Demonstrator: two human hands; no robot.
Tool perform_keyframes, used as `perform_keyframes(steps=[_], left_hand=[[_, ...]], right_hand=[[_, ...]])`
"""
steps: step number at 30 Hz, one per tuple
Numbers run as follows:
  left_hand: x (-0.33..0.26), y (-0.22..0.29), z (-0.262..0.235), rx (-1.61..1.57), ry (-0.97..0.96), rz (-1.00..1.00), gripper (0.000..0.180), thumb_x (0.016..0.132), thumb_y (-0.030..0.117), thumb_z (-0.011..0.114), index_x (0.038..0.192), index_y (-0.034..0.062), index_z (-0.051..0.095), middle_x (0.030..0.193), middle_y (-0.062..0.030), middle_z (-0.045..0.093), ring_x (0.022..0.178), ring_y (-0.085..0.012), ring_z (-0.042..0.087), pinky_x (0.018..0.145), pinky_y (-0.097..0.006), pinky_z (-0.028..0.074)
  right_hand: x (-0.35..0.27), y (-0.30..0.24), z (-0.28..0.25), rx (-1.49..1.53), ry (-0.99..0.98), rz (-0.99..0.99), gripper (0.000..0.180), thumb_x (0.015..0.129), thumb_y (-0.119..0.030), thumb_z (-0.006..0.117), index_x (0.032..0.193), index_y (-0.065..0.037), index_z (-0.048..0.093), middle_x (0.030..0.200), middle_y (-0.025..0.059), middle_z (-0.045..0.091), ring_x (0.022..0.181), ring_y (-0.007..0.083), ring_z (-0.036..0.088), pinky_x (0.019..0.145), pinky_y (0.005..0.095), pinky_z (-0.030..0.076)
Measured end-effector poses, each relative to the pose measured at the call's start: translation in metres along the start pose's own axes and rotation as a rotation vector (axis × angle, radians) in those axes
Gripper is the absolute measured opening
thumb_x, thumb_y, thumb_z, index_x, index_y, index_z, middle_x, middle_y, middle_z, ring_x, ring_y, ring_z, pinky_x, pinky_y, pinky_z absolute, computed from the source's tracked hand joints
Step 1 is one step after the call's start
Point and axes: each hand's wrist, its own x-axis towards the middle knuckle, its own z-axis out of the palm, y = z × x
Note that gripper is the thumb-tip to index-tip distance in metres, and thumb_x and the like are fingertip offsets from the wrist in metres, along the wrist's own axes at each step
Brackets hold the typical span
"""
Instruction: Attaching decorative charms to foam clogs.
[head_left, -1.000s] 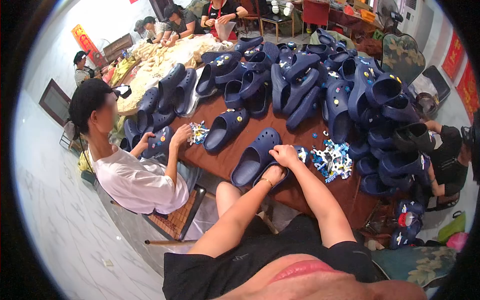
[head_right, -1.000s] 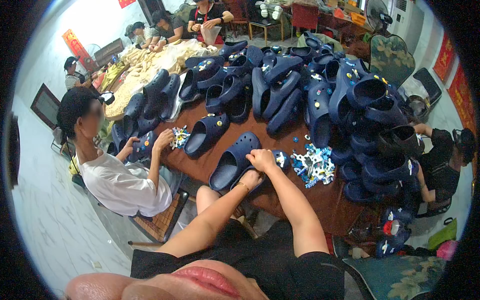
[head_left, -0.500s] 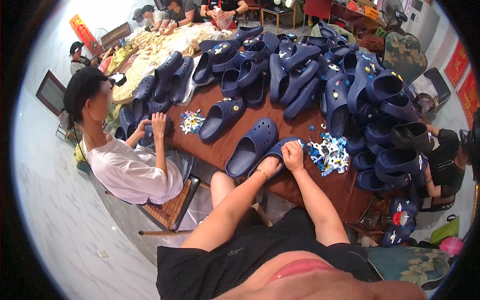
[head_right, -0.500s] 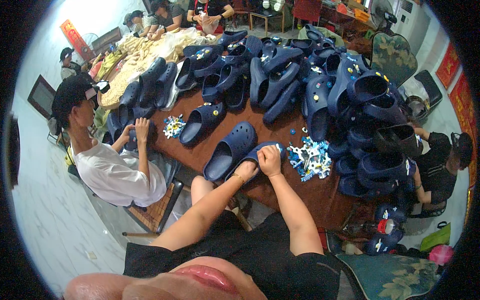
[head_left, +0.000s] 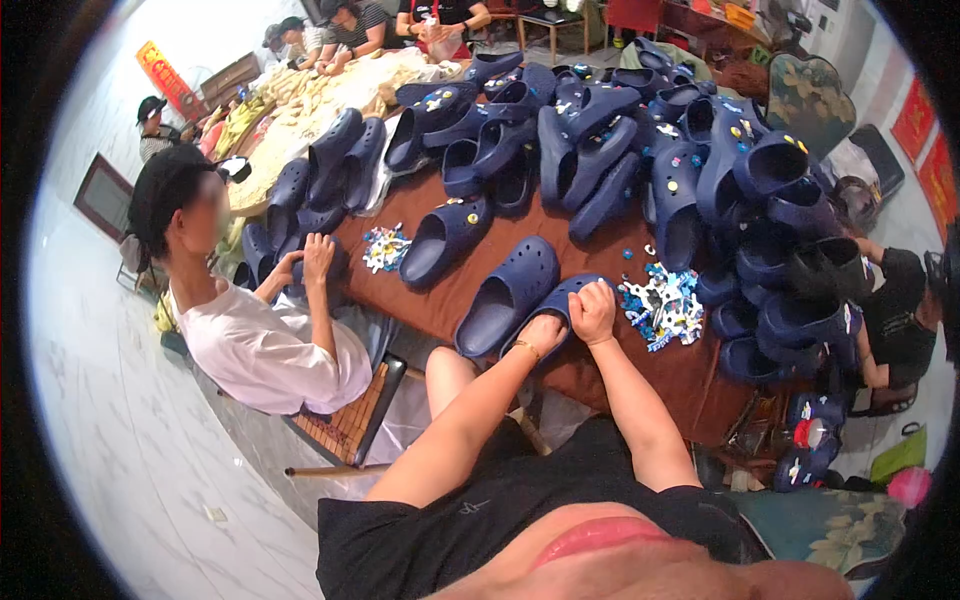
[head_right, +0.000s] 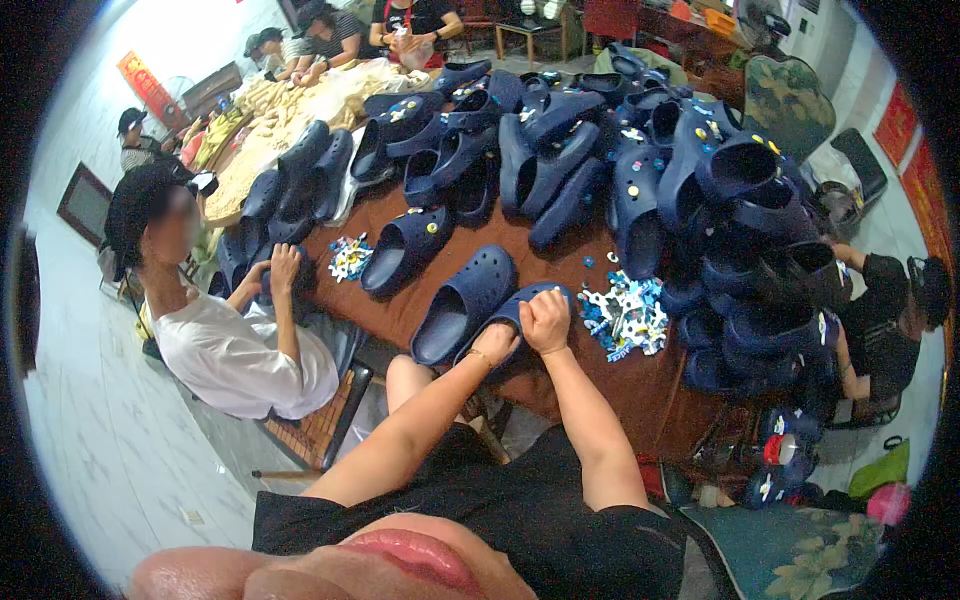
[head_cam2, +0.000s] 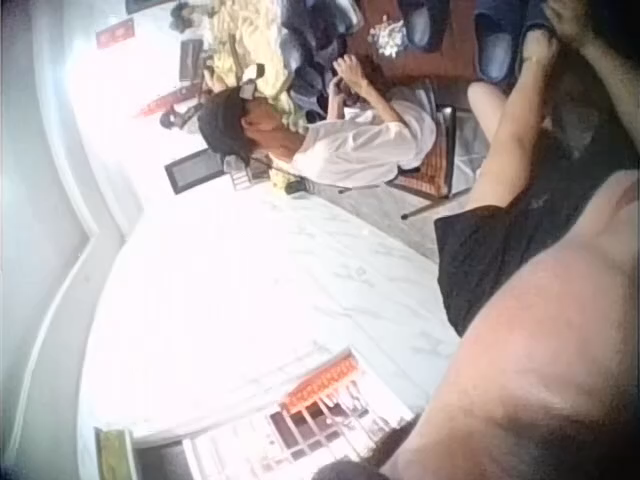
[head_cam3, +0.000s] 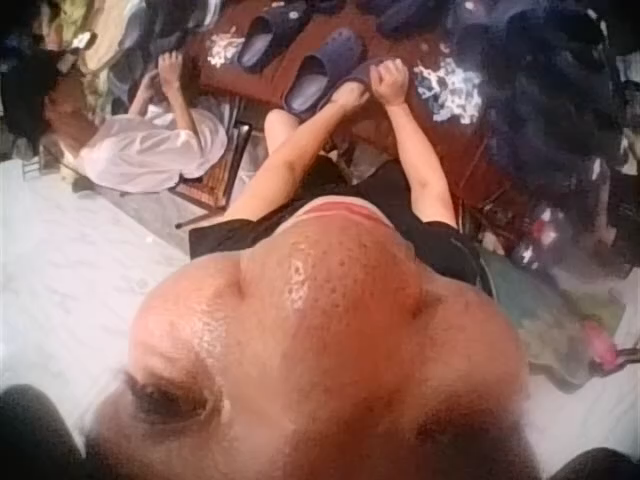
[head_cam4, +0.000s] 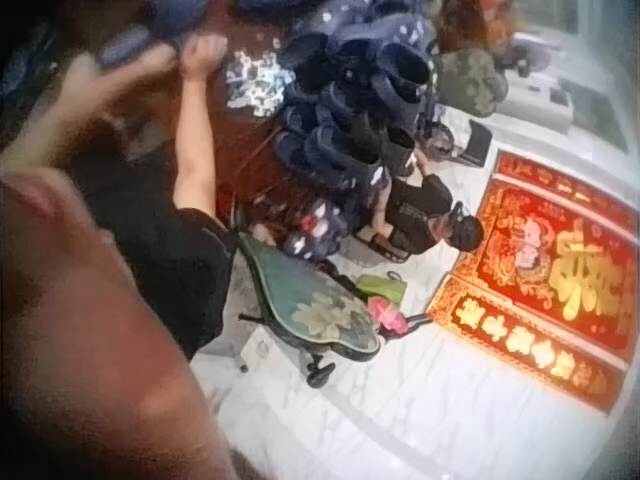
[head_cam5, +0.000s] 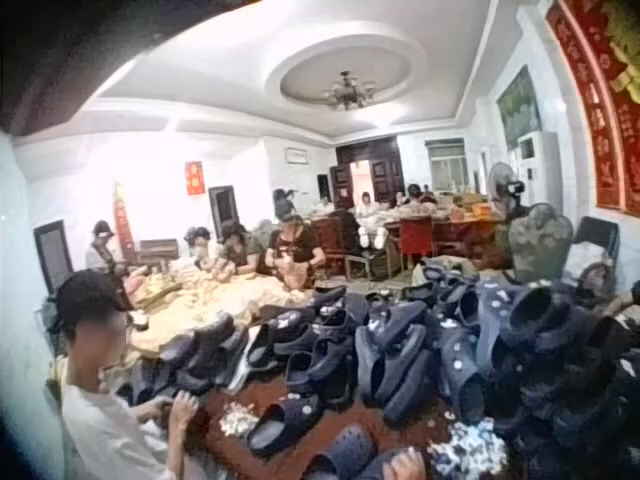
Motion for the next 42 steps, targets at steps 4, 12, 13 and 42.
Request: perform_keyframes(steps=[4,12,13,42], left_hand=[[-0.004,-0.017,0.005,0.063,0.011,-0.006,0.022,0.074,0.020,0.049,0.078,0.0001,0.058,0.076,-0.0215,0.058,0.071,-0.0372,0.055,0.065,-0.045,0.044],[0.002,-0.001,0.004,0.052,-0.013,-0.024,0.023,0.072,0.020,0.049,0.079,0.0001,0.059,0.080,-0.0236,0.057,0.074,-0.0370,0.055,0.070,-0.044,0.044],[0.000,-0.002,0.002,0.031,-0.007,-0.027,0.024,0.073,0.021,0.049,0.080,0.0004,0.059,0.080,-0.0236,0.057,0.075,-0.0373,0.055,0.070,-0.044,0.044],[-0.010,-0.018,0.006,0.067,-0.015,-0.040,0.027,0.075,0.022,0.050,0.088,-0.0009,0.056,0.085,-0.0224,0.057,0.078,-0.0367,0.055,0.072,-0.043,0.044]], right_hand=[[0.002,-0.002,0.008,-0.002,-0.021,-0.024,0.024,0.071,-0.018,0.056,0.053,-0.005,0.046,0.062,0.0105,0.047,0.063,0.0287,0.046,0.059,0.0378,0.037],[0.002,0.000,-0.009,0.041,0.007,0.183,0.016,0.073,-0.017,0.056,0.066,-0.005,0.049,0.064,0.0091,0.050,0.064,0.0285,0.049,0.057,0.0372,0.039],[0.002,-0.002,-0.009,0.065,0.027,0.196,0.014,0.074,-0.016,0.056,0.068,-0.006,0.049,0.065,0.0090,0.050,0.063,0.0279,0.048,0.056,0.0372,0.039],[0.018,-0.033,-0.035,-0.215,-0.957,1.002,0.089,0.065,-0.072,0.040,0.103,0.007,0.054,0.108,0.0273,0.049,0.104,0.0357,0.048,0.088,0.0387,0.037]])
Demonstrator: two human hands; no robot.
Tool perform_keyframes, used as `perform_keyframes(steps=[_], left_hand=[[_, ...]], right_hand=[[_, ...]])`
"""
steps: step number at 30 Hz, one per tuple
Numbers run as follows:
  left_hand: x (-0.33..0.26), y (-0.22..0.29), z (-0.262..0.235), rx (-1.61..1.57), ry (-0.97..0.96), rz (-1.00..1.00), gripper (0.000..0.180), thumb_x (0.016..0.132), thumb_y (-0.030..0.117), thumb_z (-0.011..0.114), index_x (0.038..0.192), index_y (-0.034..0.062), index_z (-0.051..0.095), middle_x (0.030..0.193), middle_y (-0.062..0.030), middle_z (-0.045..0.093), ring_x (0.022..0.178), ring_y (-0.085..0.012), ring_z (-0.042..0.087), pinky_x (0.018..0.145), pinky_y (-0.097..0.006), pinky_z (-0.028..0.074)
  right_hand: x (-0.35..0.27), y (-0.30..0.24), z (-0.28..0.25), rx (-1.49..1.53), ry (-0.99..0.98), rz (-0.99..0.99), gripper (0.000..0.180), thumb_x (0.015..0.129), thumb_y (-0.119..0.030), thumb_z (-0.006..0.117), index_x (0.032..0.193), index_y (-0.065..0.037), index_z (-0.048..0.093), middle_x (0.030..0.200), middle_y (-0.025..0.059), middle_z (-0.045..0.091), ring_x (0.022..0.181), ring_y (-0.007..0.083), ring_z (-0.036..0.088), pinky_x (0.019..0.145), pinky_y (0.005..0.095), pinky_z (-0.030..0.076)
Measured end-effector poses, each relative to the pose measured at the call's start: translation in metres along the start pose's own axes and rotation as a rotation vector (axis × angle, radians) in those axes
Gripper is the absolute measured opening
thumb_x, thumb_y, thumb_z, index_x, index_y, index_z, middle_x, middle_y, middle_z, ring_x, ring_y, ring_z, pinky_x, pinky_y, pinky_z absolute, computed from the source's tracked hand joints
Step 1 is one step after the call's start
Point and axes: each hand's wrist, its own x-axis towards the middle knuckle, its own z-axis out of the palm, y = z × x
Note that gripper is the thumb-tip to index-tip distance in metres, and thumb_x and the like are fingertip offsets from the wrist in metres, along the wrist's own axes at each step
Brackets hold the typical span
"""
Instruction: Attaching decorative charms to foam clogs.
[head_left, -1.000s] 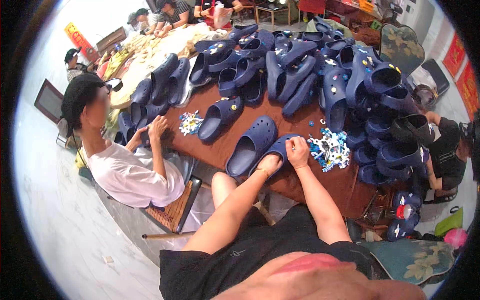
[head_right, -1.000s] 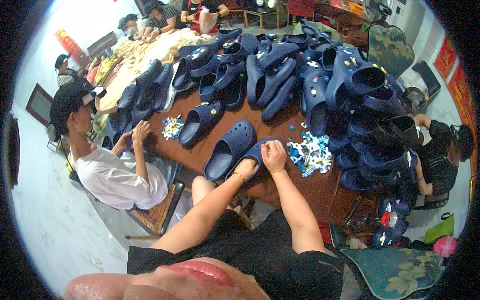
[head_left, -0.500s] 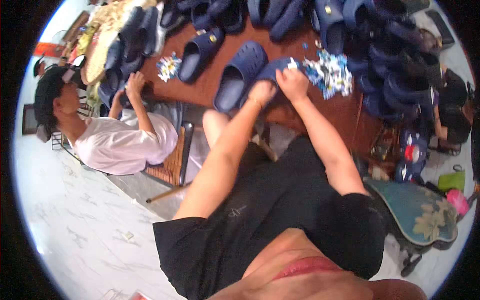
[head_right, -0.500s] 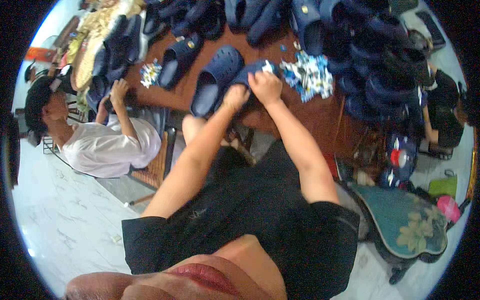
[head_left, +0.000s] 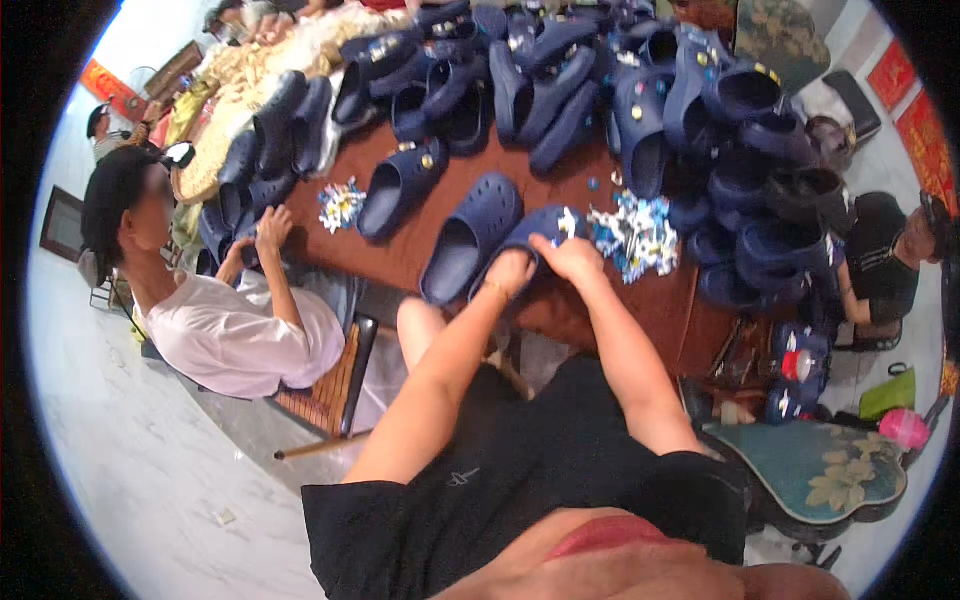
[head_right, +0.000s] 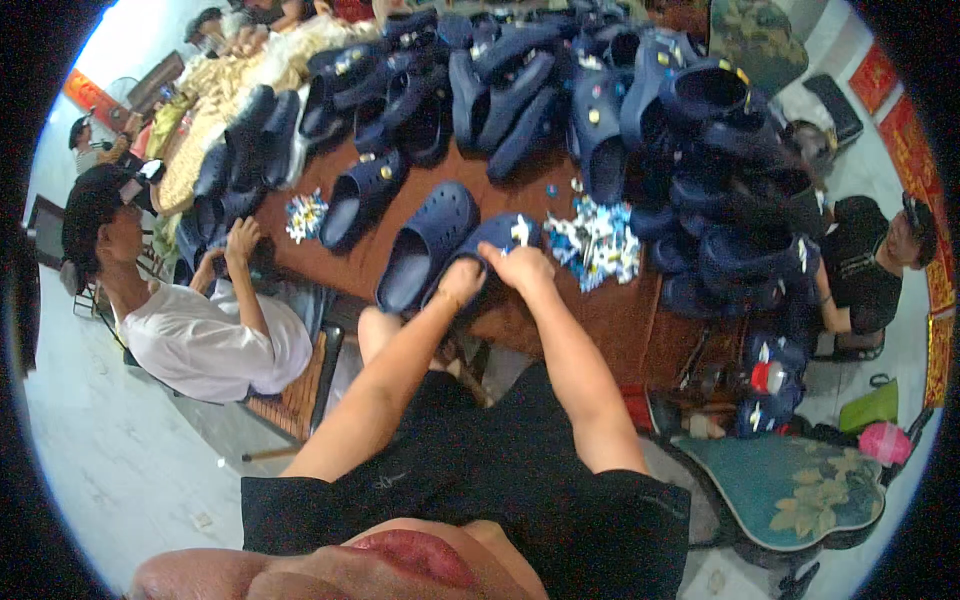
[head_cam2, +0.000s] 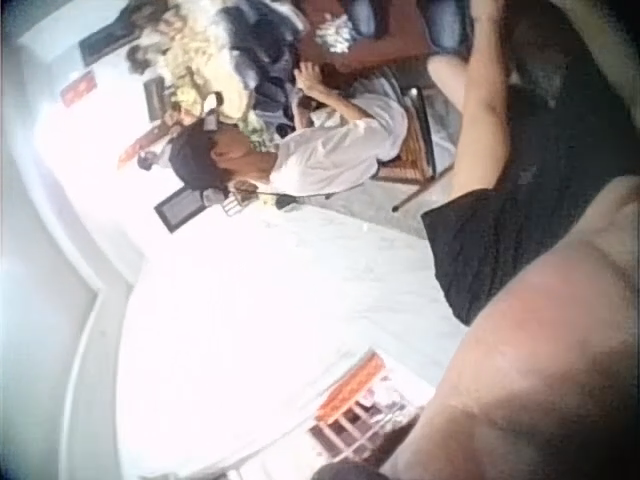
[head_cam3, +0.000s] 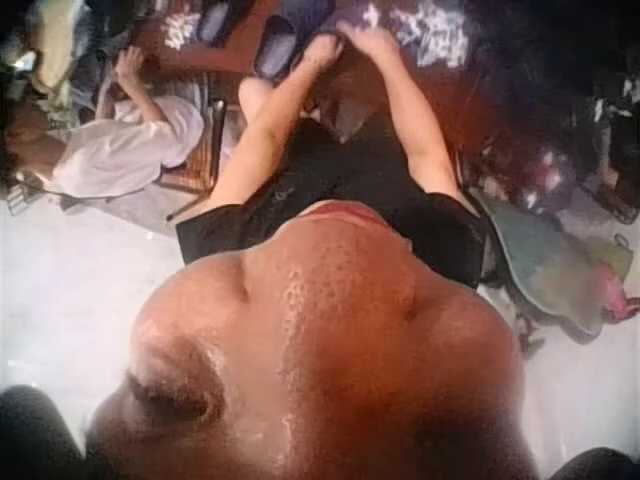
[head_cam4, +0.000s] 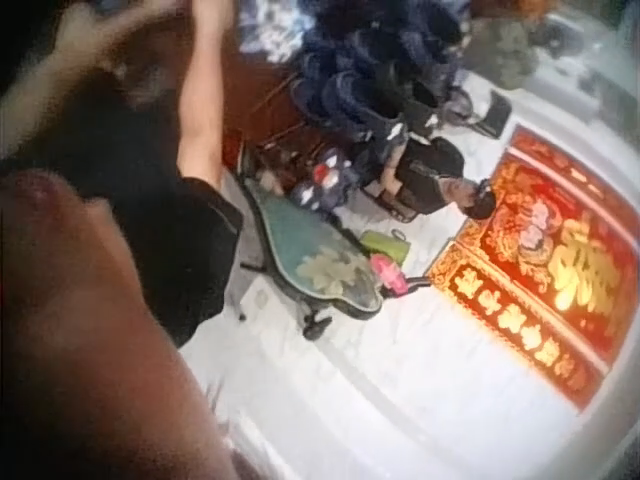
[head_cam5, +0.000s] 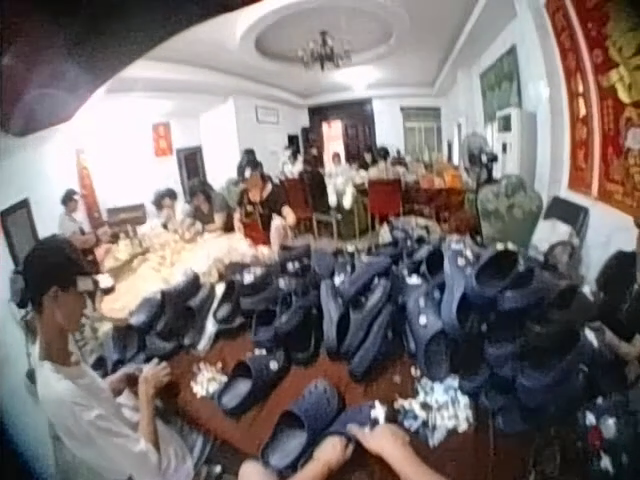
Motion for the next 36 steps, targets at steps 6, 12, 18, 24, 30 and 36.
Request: perform_keyframes(steps=[6,12,18,24,30,36], left_hand=[[0.001,0.018,-0.009,-0.042,0.014,-0.009,0.028,0.076,0.023,0.049,0.090,-0.0003,0.056,0.086,-0.0239,0.056,0.080,-0.0373,0.054,0.073,-0.043,0.043],[0.008,0.016,-0.008,-0.060,0.074,-0.016,0.025,0.072,0.022,0.054,0.071,-0.0024,0.058,0.071,-0.0225,0.057,0.069,-0.0368,0.055,0.066,-0.043,0.045],[0.009,0.004,0.001,-0.023,0.077,-0.055,0.026,0.073,0.023,0.053,0.072,-0.0024,0.059,0.074,-0.0226,0.057,0.071,-0.0366,0.055,0.069,-0.043,0.044],[0.009,0.001,0.005,-0.001,0.061,-0.016,0.027,0.074,0.023,0.051,0.073,-0.0029,0.058,0.075,-0.0230,0.057,0.072,-0.0371,0.055,0.069,-0.043,0.044],[0.008,0.008,-0.003,-0.018,0.043,-0.020,0.027,0.075,0.023,0.051,0.074,-0.0028,0.058,0.076,-0.0242,0.057,0.073,-0.0378,0.055,0.070,-0.044,0.044],[0.009,0.008,-0.002,-0.030,0.069,-0.014,0.027,0.075,0.024,0.051,0.073,-0.0030,0.058,0.074,-0.0236,0.057,0.071,-0.0380,0.055,0.068,-0.044,0.044]], right_hand=[[0.015,0.019,0.013,0.061,0.057,0.008,0.070,0.075,-0.058,0.035,0.092,0.005,0.059,0.100,0.0270,0.053,0.099,0.0356,0.051,0.087,0.0382,0.038],[0.023,0.035,0.032,0.125,0.217,-0.190,0.050,0.081,-0.039,0.036,0.078,0.004,0.060,0.079,0.0241,0.059,0.072,0.0342,0.060,0.065,0.0398,0.046],[0.026,0.056,0.039,1.062,0.102,-0.040,0.032,0.085,-0.021,0.033,0.094,0.003,0.053,0.068,0.0131,0.060,0.048,0.0159,0.058,0.033,0.0210,0.036],[0.041,0.047,0.014,0.358,0.648,-0.213,0.031,0.083,-0.022,0.041,0.098,0.003,0.051,0.082,0.0169,0.059,0.065,0.0280,0.060,0.054,0.0353,0.047],[0.037,-0.002,0.009,0.013,0.584,-0.032,0.049,0.078,-0.041,0.051,0.098,0.003,0.043,0.096,0.0224,0.051,0.079,0.0371,0.057,0.068,0.0422,0.048],[0.038,-0.016,-0.007,0.065,0.446,0.057,0.069,0.069,-0.046,0.061,0.106,0.007,0.037,0.103,0.0288,0.047,0.091,0.0390,0.053,0.075,0.0415,0.046]])
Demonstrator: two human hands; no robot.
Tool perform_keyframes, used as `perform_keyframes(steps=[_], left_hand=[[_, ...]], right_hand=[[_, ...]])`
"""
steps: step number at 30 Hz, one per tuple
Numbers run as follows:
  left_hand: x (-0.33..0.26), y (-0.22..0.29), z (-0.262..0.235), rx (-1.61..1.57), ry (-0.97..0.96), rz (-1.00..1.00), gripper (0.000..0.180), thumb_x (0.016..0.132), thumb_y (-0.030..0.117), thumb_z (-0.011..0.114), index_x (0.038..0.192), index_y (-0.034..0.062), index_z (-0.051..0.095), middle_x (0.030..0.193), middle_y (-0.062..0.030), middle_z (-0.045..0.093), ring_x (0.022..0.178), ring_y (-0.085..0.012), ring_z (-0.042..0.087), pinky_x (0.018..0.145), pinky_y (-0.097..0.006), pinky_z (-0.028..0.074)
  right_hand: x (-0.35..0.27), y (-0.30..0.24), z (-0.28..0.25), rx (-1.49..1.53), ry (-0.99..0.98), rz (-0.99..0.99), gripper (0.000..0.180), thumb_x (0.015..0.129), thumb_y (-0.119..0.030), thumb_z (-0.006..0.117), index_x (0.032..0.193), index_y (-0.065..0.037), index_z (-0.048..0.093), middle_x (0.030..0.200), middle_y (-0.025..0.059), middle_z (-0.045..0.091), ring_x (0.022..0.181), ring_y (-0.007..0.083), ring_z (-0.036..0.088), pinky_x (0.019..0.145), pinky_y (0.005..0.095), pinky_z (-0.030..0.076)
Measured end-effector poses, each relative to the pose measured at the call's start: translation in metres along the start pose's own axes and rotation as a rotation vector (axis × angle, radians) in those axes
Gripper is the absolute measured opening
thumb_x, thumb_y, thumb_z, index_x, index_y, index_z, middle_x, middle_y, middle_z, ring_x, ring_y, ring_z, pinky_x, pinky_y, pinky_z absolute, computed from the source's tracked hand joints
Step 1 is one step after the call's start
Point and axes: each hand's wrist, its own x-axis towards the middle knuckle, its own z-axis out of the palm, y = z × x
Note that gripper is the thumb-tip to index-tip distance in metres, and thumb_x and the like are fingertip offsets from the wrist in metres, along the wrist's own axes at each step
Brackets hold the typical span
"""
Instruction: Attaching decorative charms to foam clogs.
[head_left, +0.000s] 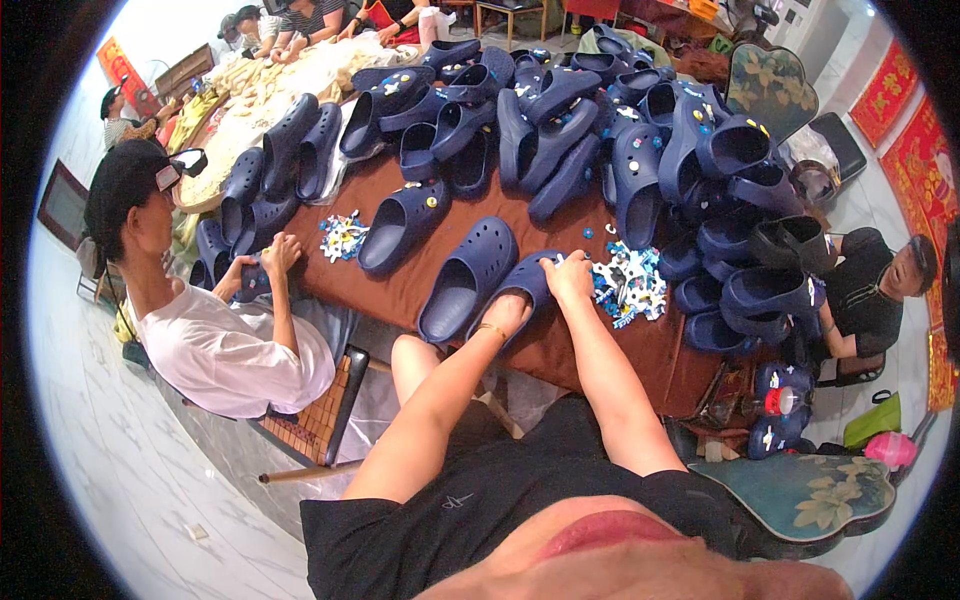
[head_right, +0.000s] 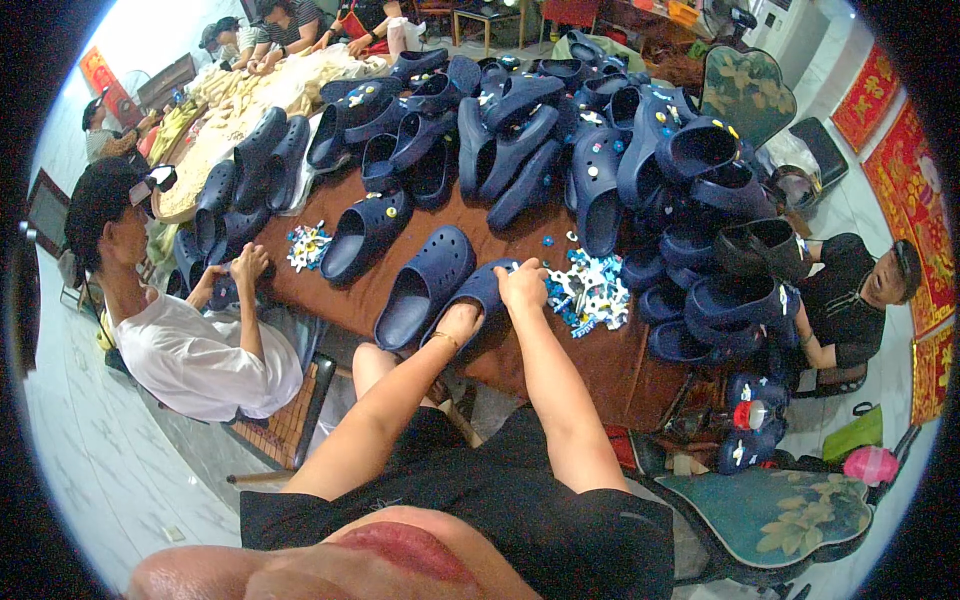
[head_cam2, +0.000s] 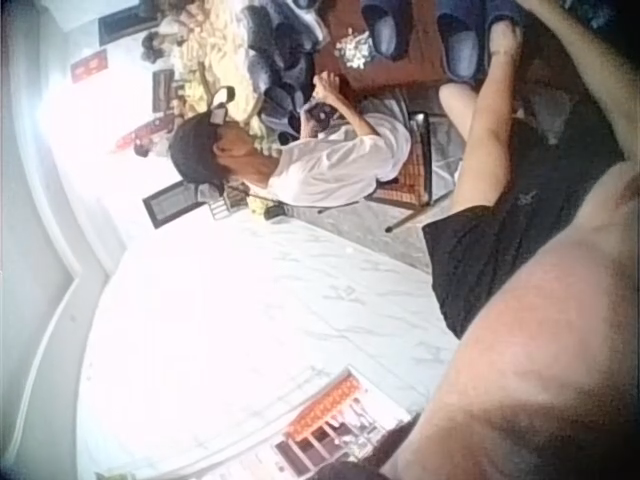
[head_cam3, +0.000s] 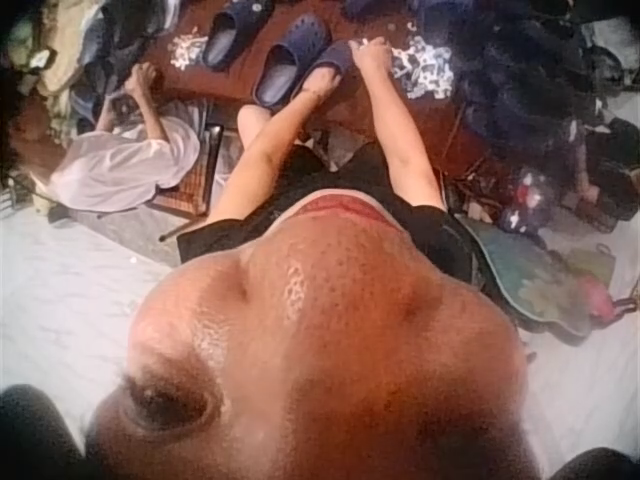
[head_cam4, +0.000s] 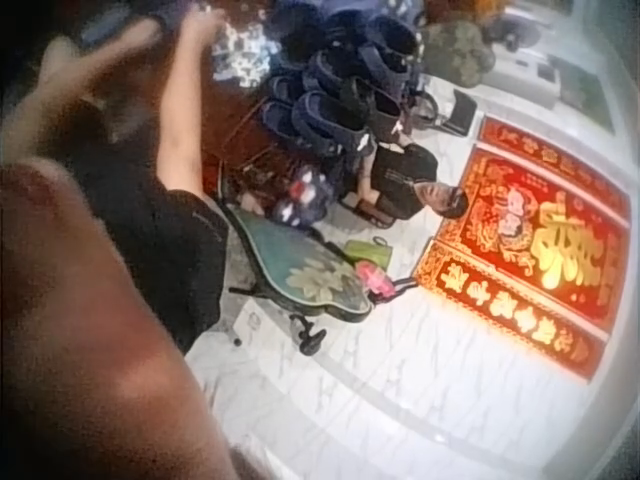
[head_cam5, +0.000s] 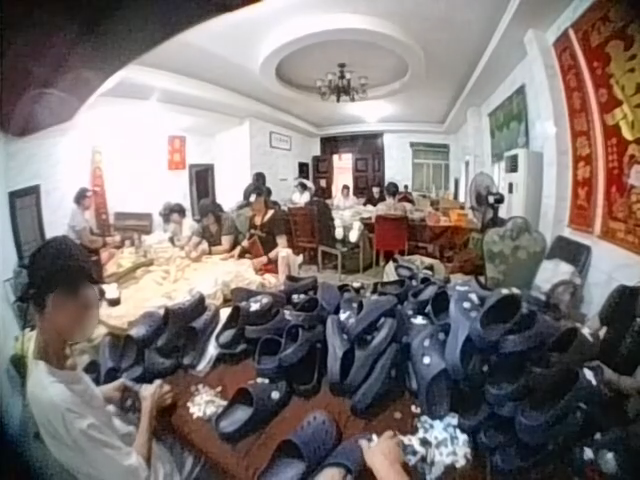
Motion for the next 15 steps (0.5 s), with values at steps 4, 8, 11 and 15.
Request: perform_keyframes(steps=[4,8,11,15], left_hand=[[0.002,-0.001,0.003,0.016,-0.027,-0.023,0.028,0.075,0.024,0.051,0.072,-0.0033,0.058,0.073,-0.0234,0.057,0.069,-0.0373,0.055,0.066,-0.044,0.045],[0.001,0.000,-0.001,0.021,-0.063,-0.043,0.030,0.075,0.025,0.047,0.074,-0.0025,0.059,0.077,-0.0245,0.057,0.073,-0.0372,0.055,0.070,-0.045,0.044],[-0.005,-0.002,0.001,-0.013,-0.051,-0.017,0.031,0.075,0.026,0.047,0.073,-0.0026,0.059,0.077,-0.0241,0.057,0.074,-0.0367,0.056,0.072,-0.044,0.044],[-0.008,0.003,0.006,0.042,-0.053,0.002,0.029,0.075,0.025,0.049,0.072,-0.0021,0.058,0.075,-0.0231,0.057,0.071,-0.0367,0.056,0.069,-0.044,0.044]], right_hand=[[0.007,0.005,0.010,0.011,0.030,-0.002,0.058,0.075,-0.039,0.056,0.104,0.007,0.037,0.101,0.0297,0.047,0.090,0.0394,0.053,0.073,0.0412,0.047],[0.002,0.008,0.017,0.019,0.087,-0.056,0.041,0.081,-0.029,0.048,0.099,0.006,0.038,0.097,0.0306,0.047,0.084,0.0410,0.055,0.071,0.0423,0.048],[0.000,0.014,0.026,0.052,0.151,-0.076,0.032,0.081,-0.022,0.044,0.094,0.007,0.040,0.094,0.0309,0.048,0.080,0.0427,0.055,0.069,0.0435,0.047],[0.017,0.068,0.063,0.188,0.372,-0.114,0.021,0.081,-0.015,0.038,0.083,0.005,0.048,0.075,0.0262,0.055,0.072,0.0432,0.054,0.064,0.0481,0.042]])
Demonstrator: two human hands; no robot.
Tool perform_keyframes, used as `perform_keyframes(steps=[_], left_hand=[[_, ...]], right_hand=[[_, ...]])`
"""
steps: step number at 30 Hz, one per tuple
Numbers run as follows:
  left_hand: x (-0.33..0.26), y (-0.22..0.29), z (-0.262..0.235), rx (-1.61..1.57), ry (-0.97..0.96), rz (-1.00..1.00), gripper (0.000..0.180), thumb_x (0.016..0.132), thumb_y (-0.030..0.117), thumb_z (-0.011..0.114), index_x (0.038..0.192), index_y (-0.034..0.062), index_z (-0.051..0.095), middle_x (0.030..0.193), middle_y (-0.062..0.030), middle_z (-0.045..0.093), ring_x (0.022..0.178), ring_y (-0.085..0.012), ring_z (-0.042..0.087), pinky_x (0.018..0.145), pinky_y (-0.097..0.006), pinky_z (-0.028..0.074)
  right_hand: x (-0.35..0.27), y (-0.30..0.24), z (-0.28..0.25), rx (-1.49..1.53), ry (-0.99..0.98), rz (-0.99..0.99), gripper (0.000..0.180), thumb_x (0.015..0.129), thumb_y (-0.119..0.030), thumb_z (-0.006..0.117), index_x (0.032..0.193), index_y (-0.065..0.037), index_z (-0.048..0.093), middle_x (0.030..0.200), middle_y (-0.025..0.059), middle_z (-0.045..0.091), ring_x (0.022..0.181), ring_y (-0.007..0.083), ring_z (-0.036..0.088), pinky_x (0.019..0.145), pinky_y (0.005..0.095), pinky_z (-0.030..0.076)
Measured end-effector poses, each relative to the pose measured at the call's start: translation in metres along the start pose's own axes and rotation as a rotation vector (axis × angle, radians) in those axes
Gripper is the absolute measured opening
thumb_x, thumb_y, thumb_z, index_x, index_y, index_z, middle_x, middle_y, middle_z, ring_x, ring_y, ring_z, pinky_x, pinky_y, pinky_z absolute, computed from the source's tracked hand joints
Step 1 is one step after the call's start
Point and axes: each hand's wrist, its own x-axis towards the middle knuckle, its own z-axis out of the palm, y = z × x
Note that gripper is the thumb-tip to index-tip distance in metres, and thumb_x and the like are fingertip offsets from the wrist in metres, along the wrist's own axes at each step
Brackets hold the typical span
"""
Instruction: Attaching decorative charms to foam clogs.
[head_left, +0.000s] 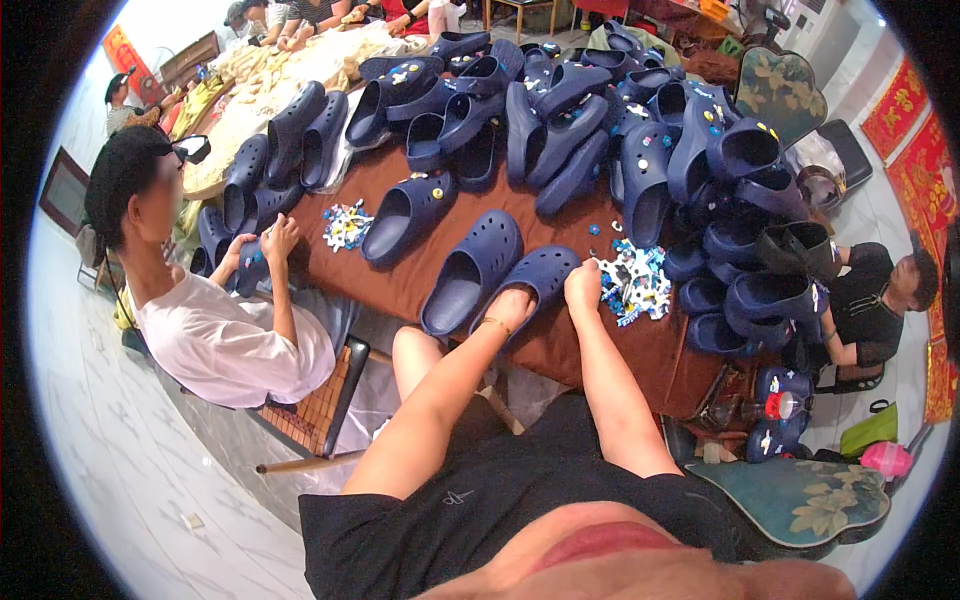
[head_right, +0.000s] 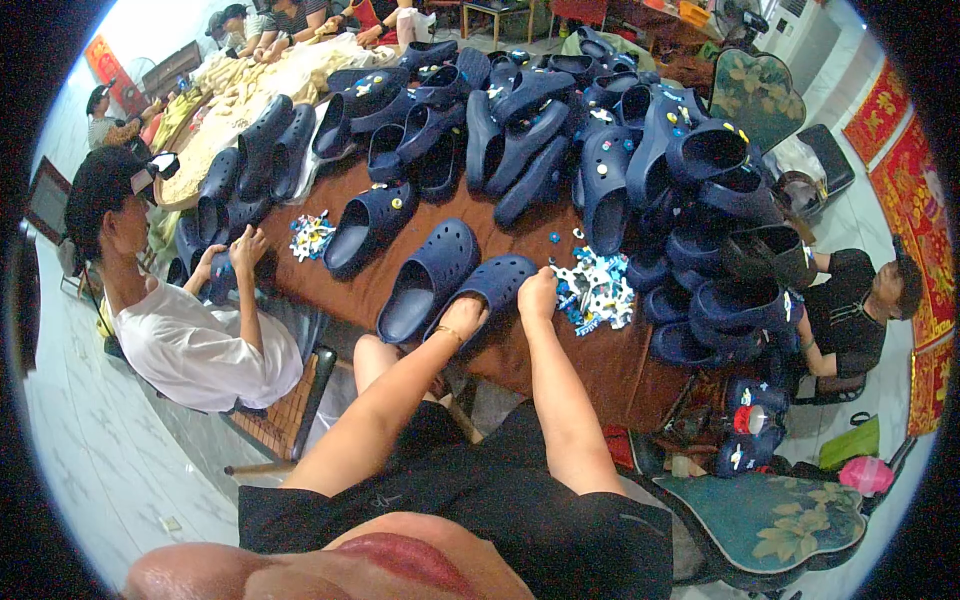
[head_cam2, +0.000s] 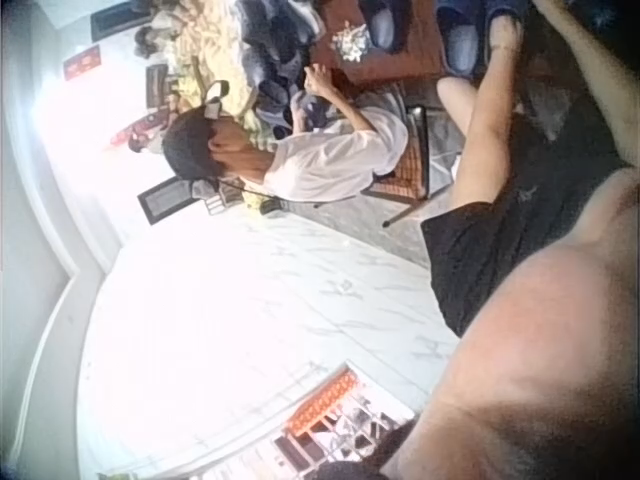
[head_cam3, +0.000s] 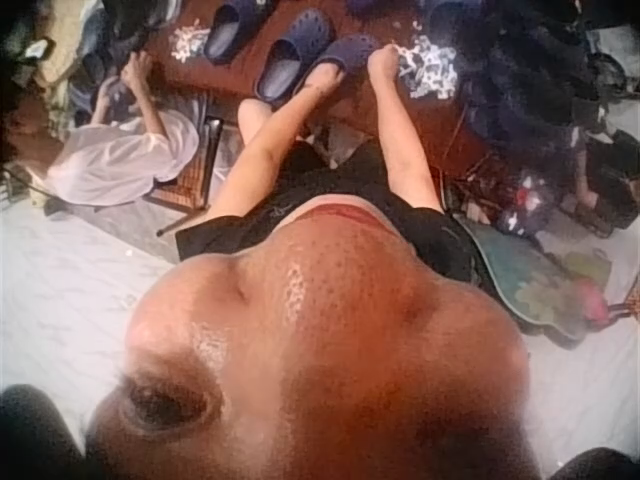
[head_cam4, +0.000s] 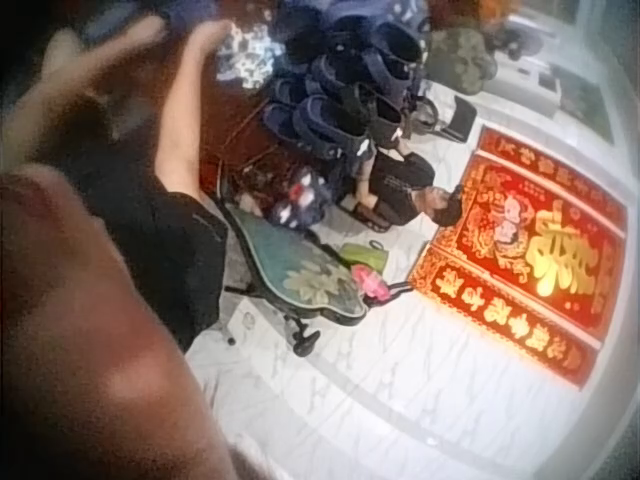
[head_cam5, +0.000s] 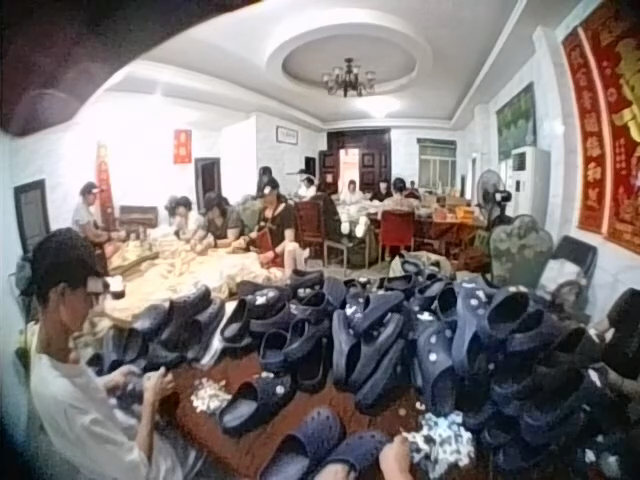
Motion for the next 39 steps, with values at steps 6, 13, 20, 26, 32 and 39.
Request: perform_keyframes(steps=[6,13,20,26,32,39], left_hand=[[0.007,-0.009,0.006,0.084,0.087,-0.032,0.032,0.075,0.029,0.047,0.069,-0.0003,0.058,0.071,-0.0230,0.057,0.066,-0.0352,0.057,0.062,-0.044,0.046],[0.024,-0.026,-0.003,0.106,0.080,0.051,0.028,0.076,0.026,0.052,0.066,0.0005,0.058,0.069,-0.0220,0.056,0.065,-0.0359,0.055,0.062,-0.046,0.044],[0.015,-0.006,-0.002,-0.028,-0.050,-0.271,0.028,0.074,0.024,0.048,0.086,0.0015,0.061,0.090,-0.0245,0.056,0.086,-0.0345,0.055,0.078,-0.041,0.043],[-0.001,-0.004,0.000,0.026,0.023,0.011,0.025,0.073,0.022,0.051,0.074,-0.0014,0.059,0.074,-0.0228,0.057,0.071,-0.0362,0.055,0.067,-0.043,0.044],[0.012,-0.010,-0.003,-0.011,0.014,0.112,0.027,0.074,0.023,0.050,0.078,-0.0023,0.058,0.078,-0.0223,0.057,0.075,-0.0371,0.054,0.070,-0.043,0.043],[0.047,-0.002,-0.048,0.298,-0.124,0.320,0.020,0.074,0.016,0.049,0.086,0.0033,0.059,0.095,-0.0157,0.057,0.090,-0.0319,0.053,0.077,-0.038,0.042]], right_hand=[[0.003,0.004,0.004,0.205,0.011,-0.069,0.043,0.082,-0.038,0.044,0.084,0.004,0.053,0.077,0.0275,0.056,0.077,0.0442,0.053,0.068,0.0476,0.041],[0.051,-0.008,-0.032,0.147,-0.068,-0.022,0.031,0.073,-0.031,0.051,0.081,-0.001,0.055,0.077,0.0222,0.058,0.075,0.0392,0.055,0.068,0.0441,0.043],[0.084,0.031,-0.067,-0.064,0.082,-0.357,0.027,0.072,-0.025,0.054,0.094,-0.010,0.059,0.090,0.0152,0.058,0.085,0.0317,0.054,0.077,0.0420,0.040],[0.040,0.007,-0.067,-0.203,-0.033,-0.181,0.028,0.073,-0.026,0.055,0.097,-0.013,0.058,0.106,0.0042,0.053,0.109,0.0270,0.037,0.091,0.0464,0.025],[0.011,0.016,-0.061,-0.374,-0.068,-0.298,0.033,0.073,-0.023,0.056,0.104,-0.013,0.053,0.114,0.0070,0.048,0.113,0.0290,0.036,0.093,0.0483,0.025],[-0.013,0.034,-0.071,-0.416,-0.057,-0.544,0.027,0.073,-0.013,0.057,0.099,-0.009,0.053,0.119,0.0088,0.041,0.116,0.0280,0.032,0.092,0.0459,0.026]])
